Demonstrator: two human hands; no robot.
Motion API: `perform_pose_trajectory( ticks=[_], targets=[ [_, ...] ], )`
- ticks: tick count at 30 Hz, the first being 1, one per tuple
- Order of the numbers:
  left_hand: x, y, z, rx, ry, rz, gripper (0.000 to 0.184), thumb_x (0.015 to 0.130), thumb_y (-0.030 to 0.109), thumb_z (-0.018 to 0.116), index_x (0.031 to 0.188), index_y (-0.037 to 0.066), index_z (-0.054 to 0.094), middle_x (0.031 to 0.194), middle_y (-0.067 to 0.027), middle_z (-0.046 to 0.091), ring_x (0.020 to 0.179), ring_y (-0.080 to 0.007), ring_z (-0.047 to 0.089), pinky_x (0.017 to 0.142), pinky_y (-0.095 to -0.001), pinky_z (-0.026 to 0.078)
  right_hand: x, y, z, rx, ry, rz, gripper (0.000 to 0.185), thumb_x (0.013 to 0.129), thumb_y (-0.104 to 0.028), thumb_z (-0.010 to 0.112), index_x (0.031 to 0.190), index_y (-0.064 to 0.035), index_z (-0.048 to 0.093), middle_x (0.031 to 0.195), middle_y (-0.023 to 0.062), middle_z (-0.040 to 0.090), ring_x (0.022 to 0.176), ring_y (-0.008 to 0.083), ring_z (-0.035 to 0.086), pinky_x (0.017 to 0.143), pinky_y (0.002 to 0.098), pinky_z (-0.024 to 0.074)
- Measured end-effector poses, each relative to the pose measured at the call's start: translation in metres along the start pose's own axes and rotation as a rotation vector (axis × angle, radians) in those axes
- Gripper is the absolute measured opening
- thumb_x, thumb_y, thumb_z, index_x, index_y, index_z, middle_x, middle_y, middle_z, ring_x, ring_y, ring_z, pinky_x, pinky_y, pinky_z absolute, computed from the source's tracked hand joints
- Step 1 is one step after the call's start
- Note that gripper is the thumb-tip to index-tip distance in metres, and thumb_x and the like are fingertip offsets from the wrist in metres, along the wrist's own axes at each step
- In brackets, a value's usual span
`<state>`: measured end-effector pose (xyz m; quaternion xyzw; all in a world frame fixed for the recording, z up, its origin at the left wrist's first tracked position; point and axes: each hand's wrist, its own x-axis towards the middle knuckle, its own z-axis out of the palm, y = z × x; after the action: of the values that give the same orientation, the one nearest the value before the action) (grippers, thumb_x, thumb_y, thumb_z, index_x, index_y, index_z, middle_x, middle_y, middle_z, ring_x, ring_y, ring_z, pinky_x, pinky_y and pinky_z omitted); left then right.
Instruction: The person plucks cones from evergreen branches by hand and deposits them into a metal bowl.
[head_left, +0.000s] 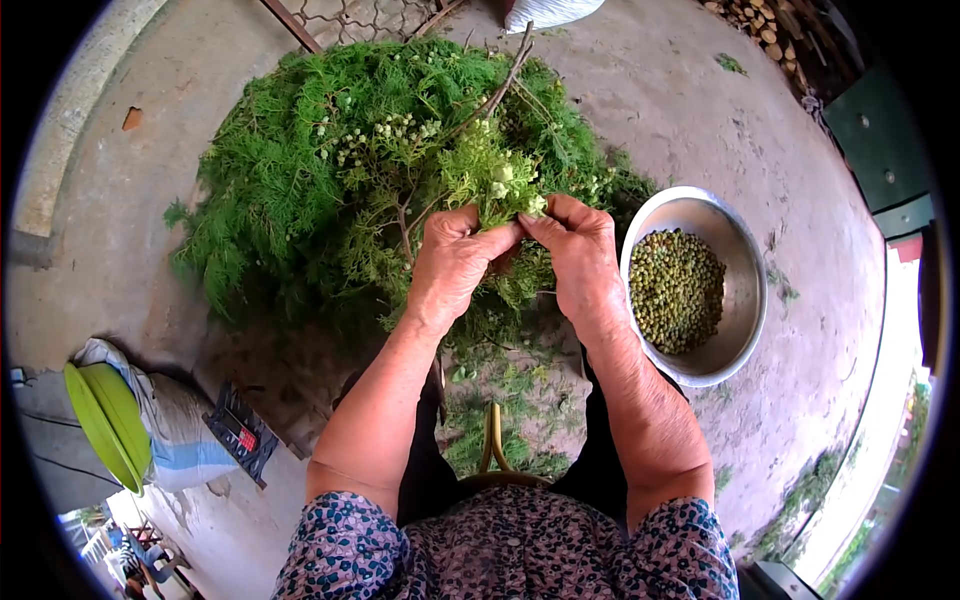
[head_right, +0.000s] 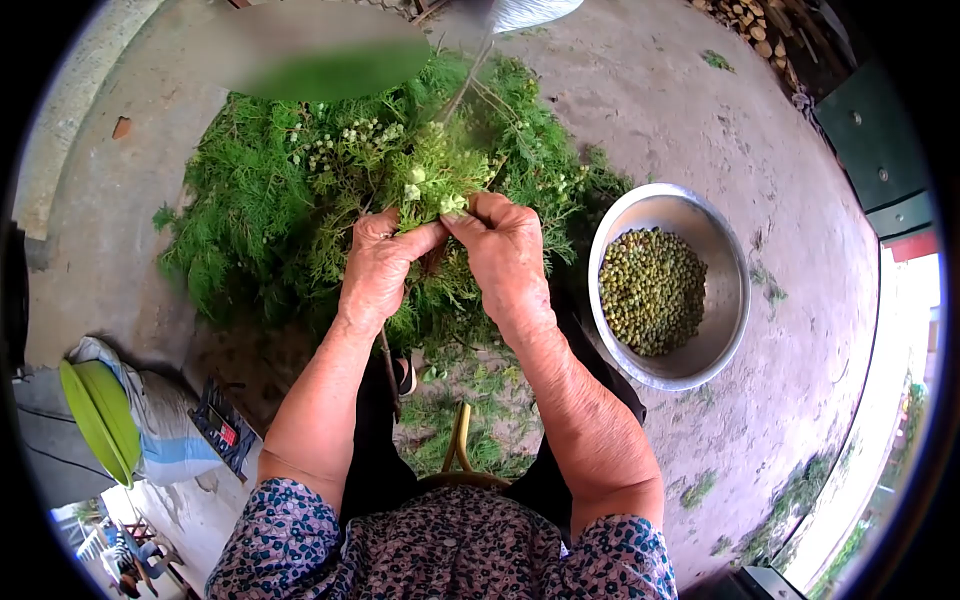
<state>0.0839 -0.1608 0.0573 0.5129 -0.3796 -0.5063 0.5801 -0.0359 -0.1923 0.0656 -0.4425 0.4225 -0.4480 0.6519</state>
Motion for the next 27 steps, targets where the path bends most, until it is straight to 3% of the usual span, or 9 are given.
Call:
perform_pose_trajectory(
  ticks=[4,8,10,13,15,19,21,24,27],
  targets=[
    [0.001,-0.008,-0.002,-0.082,-0.023,0.009,0.007,0.074,0.004,0.064,0.08,0.004,0.066,0.069,0.0015,0.061,0.057,-0.0034,0.05,0.049,-0.0202,0.04,0.001,0.003,-0.005,0.29,0.032,0.169,0.01,0.081,-0.004,0.055,0.086,0.0005,0.063,0.076,0.0008,0.06,0.07,0.0079,0.05,0.067,0.0223,0.0399],
    [0.0,-0.002,0.003,-0.154,0.031,-0.01,0.009,0.072,0.002,0.065,0.081,0.004,0.067,0.071,-0.0005,0.063,0.061,-0.0064,0.055,0.056,-0.0224,0.044,0.002,0.002,-0.007,0.333,-0.03,0.153,0.01,0.083,-0.007,0.055,0.085,-0.0019,0.063,0.077,0.0009,0.061,0.072,0.0089,0.05,0.068,0.0239,0.0393],
    [-0.002,0.001,0.002,-0.204,0.053,-0.026,0.009,0.072,0.002,0.065,0.081,0.004,0.066,0.072,-0.0012,0.064,0.063,-0.0078,0.057,0.058,-0.0235,0.045,0.003,-0.005,-0.008,0.315,0.154,0.181,0.01,0.083,-0.012,0.057,0.083,-0.0039,0.063,0.077,0.0002,0.061,0.071,0.0087,0.05,0.067,0.0241,0.0384],
    [0.001,-0.001,-0.003,-0.265,0.076,-0.063,0.013,0.07,0.002,0.067,0.083,0.005,0.066,0.075,-0.0025,0.064,0.069,-0.0104,0.059,0.066,-0.0255,0.046,0.014,0.005,-0.02,0.341,0.192,-0.067,0.014,0.082,-0.019,0.061,0.086,-0.006,0.062,0.081,-0.0004,0.061,0.071,0.009,0.051,0.067,0.0257,0.0376],
    [0.004,-0.003,-0.002,-0.308,0.189,-0.031,0.017,0.069,0.002,0.069,0.085,0.005,0.065,0.08,-0.0032,0.065,0.074,-0.0105,0.058,0.071,-0.0261,0.045,0.014,-0.004,-0.023,0.436,0.097,-0.105,0.014,0.083,-0.012,0.055,0.094,-0.0038,0.057,0.085,0.0018,0.059,0.067,0.0106,0.053,0.057,0.023,0.0391],
    [0.003,-0.001,-0.002,-0.285,0.231,-0.053,0.017,0.069,0.0,0.068,0.084,0.006,0.064,0.085,-0.0036,0.064,0.075,-0.011,0.058,0.074,-0.0272,0.044,0.004,-0.012,-0.011,0.477,0.095,0.059,0.009,0.08,-0.001,0.053,0.088,-0.0028,0.056,0.075,0.0028,0.055,0.052,0.01,0.048,0.043,0.021,0.0358],
    [0.005,-0.004,-0.004,-0.281,0.197,-0.047,0.017,0.07,0.0,0.068,0.085,0.006,0.064,0.085,-0.0034,0.064,0.075,-0.0106,0.058,0.073,-0.0266,0.044,-0.001,-0.008,-0.003,0.419,0.102,0.168,0.004,0.081,-0.006,0.058,0.083,-0.0031,0.057,0.064,-0.0007,0.052,0.045,0.006,0.042,0.038,0.0194,0.0323],
    [0.006,-0.012,-0.006,-0.288,0.135,-0.023,0.016,0.071,0.0,0.066,0.087,0.005,0.064,0.084,-0.0029,0.064,0.075,-0.0094,0.057,0.071,-0.0253,0.045,-0.005,0.003,0.006,0.298,0.032,0.137,0.011,0.08,-0.012,0.063,0.078,-0.0037,0.056,0.06,-0.0032,0.049,0.044,0.002,0.035,0.035,0.0169,0.0255],
    [0.004,-0.013,-0.003,-0.284,0.113,0.007,0.016,0.073,0.0,0.065,0.088,0.004,0.064,0.083,-0.0022,0.064,0.074,-0.0081,0.057,0.069,-0.0242,0.045,-0.003,0.006,0.009,0.245,0.037,0.111,0.011,0.079,-0.012,0.064,0.077,-0.0045,0.056,0.06,-0.0033,0.05,0.044,0.0017,0.035,0.036,0.0175,0.0248]
  ],
)
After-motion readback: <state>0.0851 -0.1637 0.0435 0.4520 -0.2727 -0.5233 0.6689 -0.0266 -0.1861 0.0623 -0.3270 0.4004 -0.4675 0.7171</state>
